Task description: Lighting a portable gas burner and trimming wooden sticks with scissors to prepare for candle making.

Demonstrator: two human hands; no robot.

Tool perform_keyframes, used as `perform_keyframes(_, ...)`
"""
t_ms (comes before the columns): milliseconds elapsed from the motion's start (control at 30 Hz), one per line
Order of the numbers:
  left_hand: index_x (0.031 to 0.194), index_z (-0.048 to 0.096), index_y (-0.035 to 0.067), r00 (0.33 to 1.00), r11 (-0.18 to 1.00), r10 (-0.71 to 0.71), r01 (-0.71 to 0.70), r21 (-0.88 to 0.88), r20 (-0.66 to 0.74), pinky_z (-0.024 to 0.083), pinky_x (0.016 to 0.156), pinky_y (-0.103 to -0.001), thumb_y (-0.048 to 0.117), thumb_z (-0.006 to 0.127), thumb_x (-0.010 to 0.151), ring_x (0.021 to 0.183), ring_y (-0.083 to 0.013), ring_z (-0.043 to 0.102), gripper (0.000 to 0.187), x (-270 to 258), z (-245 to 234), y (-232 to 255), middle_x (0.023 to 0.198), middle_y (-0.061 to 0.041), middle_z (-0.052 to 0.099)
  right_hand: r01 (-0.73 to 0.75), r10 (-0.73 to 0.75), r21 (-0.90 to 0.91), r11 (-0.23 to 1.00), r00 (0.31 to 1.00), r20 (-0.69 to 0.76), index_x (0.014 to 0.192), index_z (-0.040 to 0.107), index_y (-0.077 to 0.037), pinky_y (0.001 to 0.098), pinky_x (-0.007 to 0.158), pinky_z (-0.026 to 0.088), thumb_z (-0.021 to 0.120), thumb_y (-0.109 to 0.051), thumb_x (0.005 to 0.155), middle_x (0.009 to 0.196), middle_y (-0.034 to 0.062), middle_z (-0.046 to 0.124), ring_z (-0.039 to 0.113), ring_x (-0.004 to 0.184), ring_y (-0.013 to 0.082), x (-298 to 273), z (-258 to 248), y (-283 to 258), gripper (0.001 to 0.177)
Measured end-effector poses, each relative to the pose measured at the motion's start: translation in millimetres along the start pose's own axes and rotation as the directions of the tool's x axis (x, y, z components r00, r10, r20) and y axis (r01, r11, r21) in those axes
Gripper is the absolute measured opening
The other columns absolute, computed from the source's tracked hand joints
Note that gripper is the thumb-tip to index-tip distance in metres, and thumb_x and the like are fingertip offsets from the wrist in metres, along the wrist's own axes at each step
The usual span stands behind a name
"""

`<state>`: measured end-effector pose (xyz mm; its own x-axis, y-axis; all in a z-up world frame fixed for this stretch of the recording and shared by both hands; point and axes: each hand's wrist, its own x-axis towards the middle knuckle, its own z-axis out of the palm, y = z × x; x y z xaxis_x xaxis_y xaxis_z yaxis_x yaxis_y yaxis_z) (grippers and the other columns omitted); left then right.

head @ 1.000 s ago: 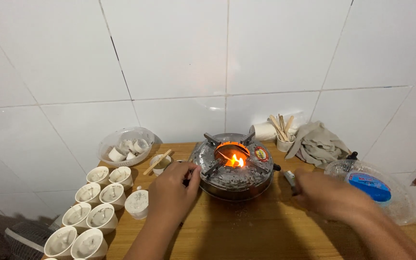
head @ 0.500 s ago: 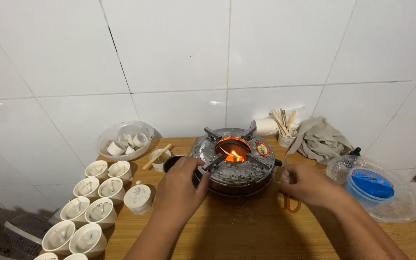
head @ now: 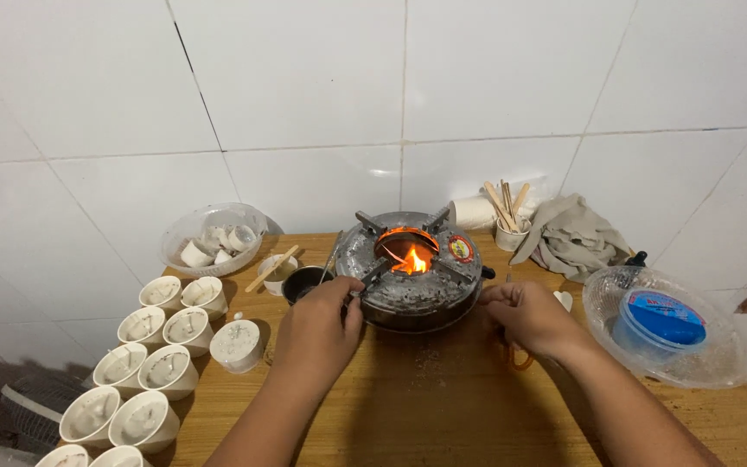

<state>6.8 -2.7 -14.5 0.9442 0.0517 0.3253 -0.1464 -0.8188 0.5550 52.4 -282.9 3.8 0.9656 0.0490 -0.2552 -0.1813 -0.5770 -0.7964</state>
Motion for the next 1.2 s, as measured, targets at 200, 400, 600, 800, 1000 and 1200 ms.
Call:
perform_keyframes(200, 0.118, 0.073, 0.014, 0.999, 0.999, 0.039, -0.039, 0.004, 0.007, 0.063, 0.083, -0.038, 0.012, 0.061, 0.095, 0.099, -0.0287, 0.075, 0.026, -9, -17, 20, 0.101, -0.013, 0.078, 0.077, -0.072, 0.286, 0.955, 0.997, -0.028, 0.123, 0.069, 0.014, 0.0349, 0.045, 0.05, 0.054, 0.002, 0.092, 0.08, 0.0271, 0.075, 0.065, 0.051, 0.0258, 10, 6, 14, 0.036)
perform_keyframes(400, 0.121, 0.072, 0.01, 0.996, 0.996, 0.093, -0.093, -0.004, -0.014, 0.062, 0.086, -0.039, 0.009, 0.061, 0.095, 0.104, -0.0299, 0.074, 0.028, -9, -13, 18, 0.107, -0.015, 0.078, 0.09, -0.09, 0.287, 0.954, 0.996, -0.013, 0.131, 0.065, 0.014, 0.0393, 0.057, 0.058, 0.054, 0.001, 0.093, 0.09, 0.0275, 0.076, 0.069, 0.068, 0.0283, 29, 7, 32, 0.042)
perform_keyframes(600, 0.12, 0.073, 0.007, 0.993, 0.993, 0.114, -0.114, 0.004, -0.02, 0.063, 0.086, -0.038, 0.01, 0.064, 0.094, 0.103, -0.03, 0.075, 0.027, -10, -13, 18, 0.107, -0.015, 0.077, 0.094, -0.098, 0.28, 0.955, 0.995, -0.003, 0.137, 0.061, 0.009, 0.0343, 0.049, 0.053, 0.056, 0.003, 0.09, 0.082, 0.0216, 0.074, 0.064, 0.056, 0.024, 21, 11, 24, 0.049)
perform_keyframes(800, 0.114, 0.075, 0.009, 0.977, 0.984, 0.177, -0.174, 0.031, -0.117, 0.063, 0.082, -0.038, 0.016, 0.068, 0.094, 0.099, -0.029, 0.075, 0.023, -12, -19, 24, 0.101, -0.012, 0.077, 0.124, -0.131, -0.087, 0.988, 0.988, -0.083, 0.137, 0.067, -0.002, 0.041, 0.06, 0.057, 0.062, -0.009, 0.09, 0.086, 0.0207, 0.079, 0.073, 0.068, 0.0286, -19, -3, -1, 0.048)
perform_keyframes(1000, 0.104, 0.076, 0.015, 0.928, 0.904, 0.303, -0.353, -0.243, -0.218, 0.05, 0.064, -0.03, 0.022, 0.066, 0.092, 0.064, -0.0148, 0.061, 0.017, -11, 3, 13, 0.088, 0.0, 0.071, -0.008, -0.187, -0.344, 0.939, 0.828, -0.529, 0.109, 0.082, -0.025, 0.0344, 0.072, 0.046, 0.07, -0.029, 0.09, 0.076, 0.0044, 0.074, 0.063, 0.07, 0.0184, -67, -70, -6, 0.023)
perform_keyframes(1200, 0.102, 0.078, 0.015, 0.976, 0.911, 0.22, -0.204, -0.358, 0.002, 0.051, 0.059, -0.03, 0.024, 0.075, 0.087, 0.063, -0.0123, 0.063, 0.018, -26, 17, 39, 0.084, 0.0, 0.074, -0.287, -0.05, -0.81, 0.511, 0.931, -0.361, 0.154, 0.038, -0.038, 0.0495, 0.107, 0.052, 0.077, -0.072, 0.068, 0.145, 0.013, 0.057, 0.057, 0.135, 0.0365, -41, -146, 59, 0.1)
